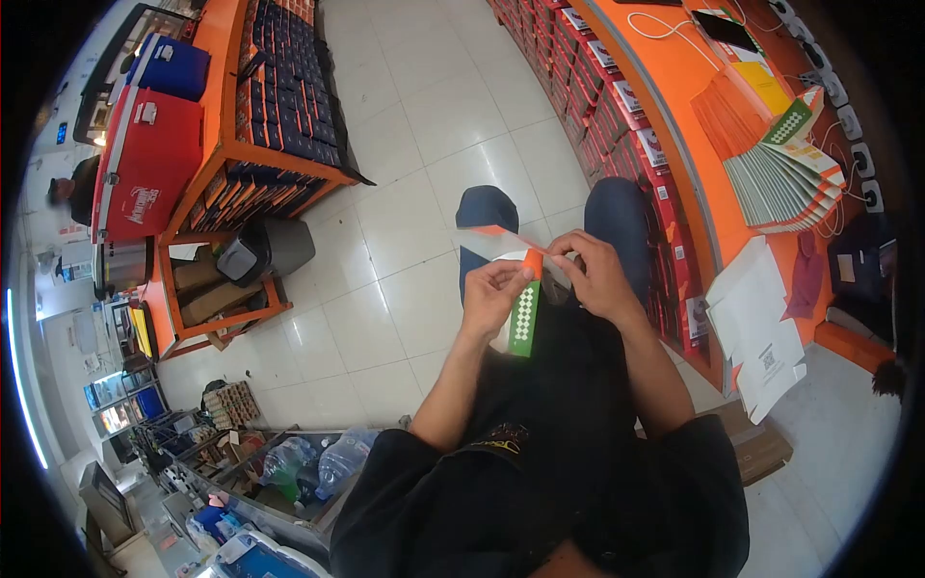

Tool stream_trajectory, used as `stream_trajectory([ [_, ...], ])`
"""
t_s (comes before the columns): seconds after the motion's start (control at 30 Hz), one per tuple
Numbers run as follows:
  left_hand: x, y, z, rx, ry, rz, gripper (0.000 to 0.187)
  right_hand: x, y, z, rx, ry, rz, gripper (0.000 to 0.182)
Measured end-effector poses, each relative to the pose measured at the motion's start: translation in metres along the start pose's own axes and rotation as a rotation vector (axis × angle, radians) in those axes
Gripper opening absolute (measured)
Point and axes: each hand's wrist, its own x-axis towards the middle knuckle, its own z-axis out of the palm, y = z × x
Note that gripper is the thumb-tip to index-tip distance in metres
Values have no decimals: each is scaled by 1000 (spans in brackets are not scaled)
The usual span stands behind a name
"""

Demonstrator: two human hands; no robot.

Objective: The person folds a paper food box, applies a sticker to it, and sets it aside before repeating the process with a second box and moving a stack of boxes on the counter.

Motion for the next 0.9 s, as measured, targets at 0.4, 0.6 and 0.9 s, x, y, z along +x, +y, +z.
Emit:
stream_trajectory([
  [0.4,0,-4,9,45,-172,-16,11,-2,14,11,81,155,87,14],
  [0.6,-2,-9,14,75,-153,-24,12,0,24,9,42,146,229,15],
  [0.9,0,-19,12,-101,-134,-78,15,-9,36,9,301,16,206,13],
])
